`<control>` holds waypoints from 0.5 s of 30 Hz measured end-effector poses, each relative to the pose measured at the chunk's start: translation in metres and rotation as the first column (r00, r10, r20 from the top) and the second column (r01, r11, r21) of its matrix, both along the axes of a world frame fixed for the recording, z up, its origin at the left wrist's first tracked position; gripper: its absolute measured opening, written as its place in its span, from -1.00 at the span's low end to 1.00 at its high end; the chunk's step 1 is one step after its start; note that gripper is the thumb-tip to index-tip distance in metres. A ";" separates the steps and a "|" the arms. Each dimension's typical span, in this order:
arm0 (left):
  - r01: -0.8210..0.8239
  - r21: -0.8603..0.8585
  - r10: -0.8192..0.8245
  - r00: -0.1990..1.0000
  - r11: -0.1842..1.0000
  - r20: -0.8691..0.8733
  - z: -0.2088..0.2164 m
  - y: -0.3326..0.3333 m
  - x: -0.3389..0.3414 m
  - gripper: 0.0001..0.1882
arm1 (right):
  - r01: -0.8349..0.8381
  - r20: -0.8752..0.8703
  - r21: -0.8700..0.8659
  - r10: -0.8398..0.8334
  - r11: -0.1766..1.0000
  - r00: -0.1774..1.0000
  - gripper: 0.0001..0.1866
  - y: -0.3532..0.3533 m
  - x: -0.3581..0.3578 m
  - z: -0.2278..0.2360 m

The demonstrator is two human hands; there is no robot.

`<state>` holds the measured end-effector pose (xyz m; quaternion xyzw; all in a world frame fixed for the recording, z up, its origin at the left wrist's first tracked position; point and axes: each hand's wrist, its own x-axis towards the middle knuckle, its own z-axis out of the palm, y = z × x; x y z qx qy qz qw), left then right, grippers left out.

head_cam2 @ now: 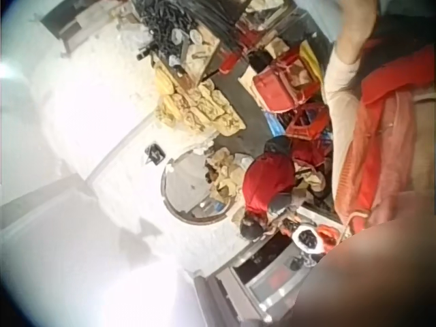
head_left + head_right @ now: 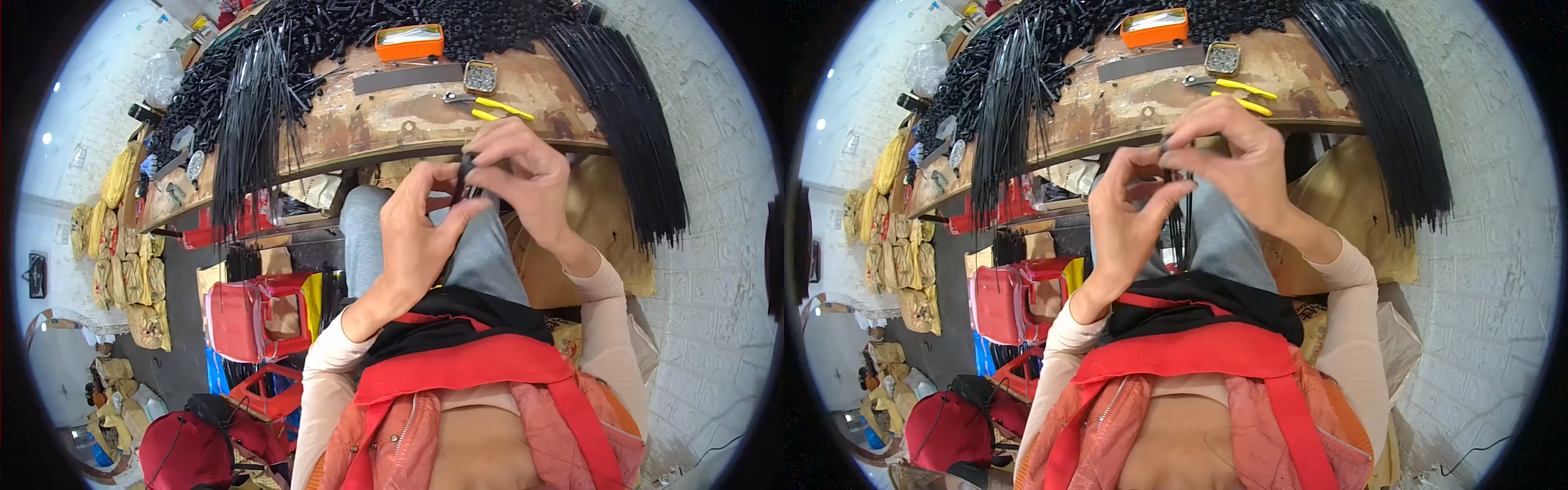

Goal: Assembling a brush by inserting black filaments into a base and securing them with pliers.

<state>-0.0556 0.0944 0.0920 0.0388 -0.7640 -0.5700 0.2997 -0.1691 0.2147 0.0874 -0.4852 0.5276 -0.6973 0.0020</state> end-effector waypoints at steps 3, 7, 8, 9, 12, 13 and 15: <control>0.110 0.229 -0.130 0.989 0.967 0.075 0.009 -0.031 0.006 -0.74 | -0.156 0.283 -0.175 0.202 0.972 0.938 -0.72 -0.022 0.011 -0.002; 0.133 0.406 -0.135 0.991 0.904 -0.024 0.011 -0.063 0.012 -0.60 | -0.428 0.568 0.198 0.252 0.882 0.783 -0.72 -0.028 0.006 -0.049; 0.131 0.433 -0.118 0.991 0.892 -0.057 0.008 -0.067 0.015 -0.55 | -0.409 0.498 0.307 0.221 0.860 0.838 -0.80 -0.031 0.015 -0.053; 0.179 0.416 -0.152 0.984 0.892 -0.099 0.002 -0.076 0.014 -0.46 | -0.415 0.500 0.299 0.229 0.859 0.835 -0.80 -0.037 0.020 -0.056; 0.193 0.395 -0.170 0.981 0.898 -0.092 0.002 -0.089 0.022 -0.47 | -0.343 0.479 0.284 0.177 0.896 0.860 -0.89 -0.053 0.038 -0.046; 0.192 0.399 -0.165 0.981 0.897 -0.102 0.001 -0.094 0.024 -0.49 | -0.320 0.447 0.317 0.156 0.893 0.881 -0.89 -0.058 0.042 -0.046; 0.180 0.388 -0.152 0.983 0.904 -0.102 -0.006 -0.104 0.025 -0.52 | -0.298 0.415 0.350 0.138 0.888 0.899 -0.88 -0.068 0.048 -0.046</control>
